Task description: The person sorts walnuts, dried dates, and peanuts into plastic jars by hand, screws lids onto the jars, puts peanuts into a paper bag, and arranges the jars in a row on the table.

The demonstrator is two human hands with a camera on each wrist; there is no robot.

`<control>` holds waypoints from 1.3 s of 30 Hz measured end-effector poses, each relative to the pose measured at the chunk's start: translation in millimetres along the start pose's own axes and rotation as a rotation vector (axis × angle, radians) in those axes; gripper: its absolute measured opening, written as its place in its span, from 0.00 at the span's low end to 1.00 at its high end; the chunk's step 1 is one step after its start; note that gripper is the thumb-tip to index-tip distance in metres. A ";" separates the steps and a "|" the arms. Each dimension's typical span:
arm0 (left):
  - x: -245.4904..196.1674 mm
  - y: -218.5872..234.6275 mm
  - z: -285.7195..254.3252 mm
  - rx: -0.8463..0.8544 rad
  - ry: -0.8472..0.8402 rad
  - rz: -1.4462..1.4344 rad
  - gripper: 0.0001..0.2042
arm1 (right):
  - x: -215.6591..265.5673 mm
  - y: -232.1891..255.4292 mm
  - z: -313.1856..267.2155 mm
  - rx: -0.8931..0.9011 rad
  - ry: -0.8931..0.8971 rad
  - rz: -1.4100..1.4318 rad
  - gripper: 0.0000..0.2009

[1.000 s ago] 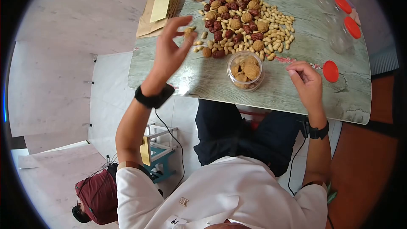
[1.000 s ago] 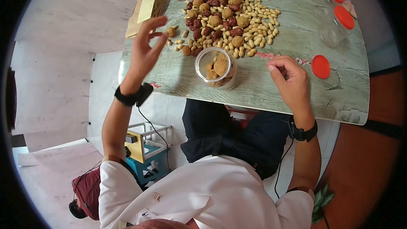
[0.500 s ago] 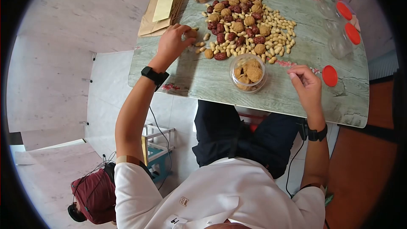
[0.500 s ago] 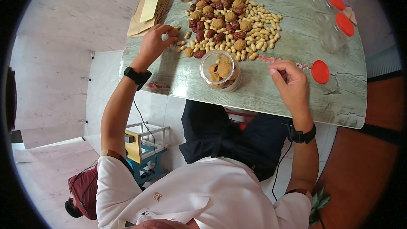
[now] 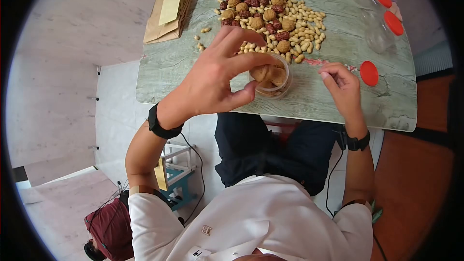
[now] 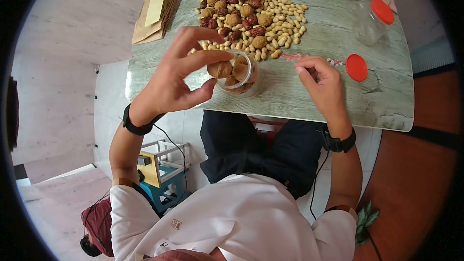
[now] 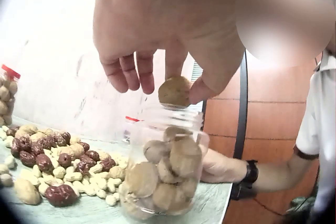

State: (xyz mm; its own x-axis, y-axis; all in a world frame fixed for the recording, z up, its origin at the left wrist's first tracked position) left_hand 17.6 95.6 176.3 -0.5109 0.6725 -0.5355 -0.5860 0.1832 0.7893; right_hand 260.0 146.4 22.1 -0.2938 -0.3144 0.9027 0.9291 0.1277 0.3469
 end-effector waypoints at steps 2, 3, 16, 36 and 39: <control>0.2 -5.9 0.0 0.018 -0.029 0.048 0.21 | -1.1 -0.9 0.1 0.005 -0.018 0.047 0.02; -0.4 -8.4 0.1 0.034 -0.052 0.097 0.21 | -1.6 0.2 0.6 0.000 -0.020 0.047 0.02; -8.9 -14.6 -11.0 -0.140 -0.093 0.112 0.22 | -1.7 -2.3 0.5 0.016 0.003 0.060 0.02; 70.1 13.7 -48.4 -0.400 0.314 -0.115 0.20 | 2.0 -2.4 2.0 0.016 0.007 0.011 0.01; 98.7 0.3 -60.0 -0.268 0.342 0.103 0.13 | 3.8 -2.2 2.0 0.015 0.017 0.024 0.01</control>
State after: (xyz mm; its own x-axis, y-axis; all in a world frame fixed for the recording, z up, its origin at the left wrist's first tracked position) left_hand -70.7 119.0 105.7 -0.7274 0.3931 -0.5624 -0.6405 -0.0951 0.7620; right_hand 256.4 146.8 25.2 -0.2672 -0.3269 0.9065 0.9324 0.1498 0.3288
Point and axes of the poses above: each hand's wrist, its own z-axis towards the middle knuckle, its own y-axis out of the back of the hand, x = y × z, the point moved 9 cm from there along z, towards the middle knuckle, and after that the axes turned 9 degrees about -z, right-handed, at the moved point
